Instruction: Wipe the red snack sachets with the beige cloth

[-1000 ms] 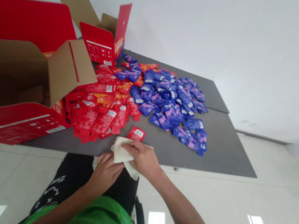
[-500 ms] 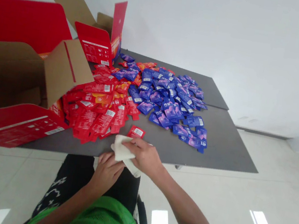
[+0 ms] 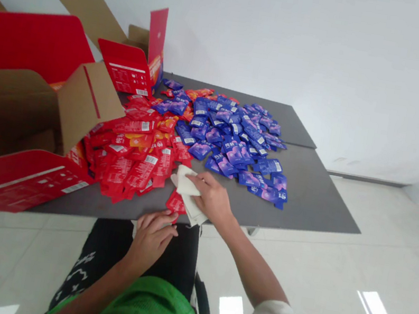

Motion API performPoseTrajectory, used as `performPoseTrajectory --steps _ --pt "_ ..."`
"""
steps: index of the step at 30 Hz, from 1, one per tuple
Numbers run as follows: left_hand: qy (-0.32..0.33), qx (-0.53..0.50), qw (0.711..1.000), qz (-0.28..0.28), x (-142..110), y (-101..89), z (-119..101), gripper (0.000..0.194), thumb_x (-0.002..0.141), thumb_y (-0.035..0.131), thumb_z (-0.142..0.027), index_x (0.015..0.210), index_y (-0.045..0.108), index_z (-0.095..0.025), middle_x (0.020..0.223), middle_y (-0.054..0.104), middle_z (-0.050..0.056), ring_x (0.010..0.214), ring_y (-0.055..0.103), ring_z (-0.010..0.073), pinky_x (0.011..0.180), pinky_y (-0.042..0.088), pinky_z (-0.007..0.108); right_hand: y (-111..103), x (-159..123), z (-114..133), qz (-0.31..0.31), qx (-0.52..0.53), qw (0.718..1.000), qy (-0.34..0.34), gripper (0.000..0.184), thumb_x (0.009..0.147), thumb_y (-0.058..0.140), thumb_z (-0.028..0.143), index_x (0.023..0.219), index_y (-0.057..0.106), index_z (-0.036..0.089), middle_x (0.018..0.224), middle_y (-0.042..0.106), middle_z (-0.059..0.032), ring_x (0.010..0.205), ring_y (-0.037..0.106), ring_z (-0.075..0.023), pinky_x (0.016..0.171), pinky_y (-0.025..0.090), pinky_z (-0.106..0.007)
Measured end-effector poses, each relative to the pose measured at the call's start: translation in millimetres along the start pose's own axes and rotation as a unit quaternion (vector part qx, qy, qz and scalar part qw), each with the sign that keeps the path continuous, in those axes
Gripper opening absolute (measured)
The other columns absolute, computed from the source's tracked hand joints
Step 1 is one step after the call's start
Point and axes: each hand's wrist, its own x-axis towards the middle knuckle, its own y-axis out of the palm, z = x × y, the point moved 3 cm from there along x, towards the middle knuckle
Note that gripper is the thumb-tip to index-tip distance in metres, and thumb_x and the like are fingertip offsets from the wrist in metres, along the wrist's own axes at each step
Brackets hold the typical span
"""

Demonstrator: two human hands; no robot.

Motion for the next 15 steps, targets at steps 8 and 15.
performPoseTrajectory --steps 8,15 --pt "0.008 0.028 1.0 -0.007 1.0 0.3 -1.7 0.022 0.092 0.064 -0.012 0.076 0.07 -0.026 0.107 0.076 0.002 0.108 0.062 0.025 0.09 0.041 0.043 20.8 -14.9 11.3 0.077 0.022 0.997 -0.024 0.046 0.092 0.066 0.016 0.137 0.064 0.03 0.126 0.067 -0.0045 0.106 0.068 -0.0176 0.087 0.053 -0.024" --pt "-0.008 0.015 1.0 -0.006 2.4 2.3 -2.4 0.023 0.093 0.063 -0.01 0.076 0.068 -0.025 0.113 0.076 0.001 0.11 0.063 0.0253 0.091 0.039 0.044 8.0 34.0 -31.2 0.044 -0.065 0.996 0.031 0.045 0.091 0.064 0.014 0.135 0.066 0.023 0.122 0.067 -0.008 0.104 0.068 -0.0213 0.085 0.053 -0.026"
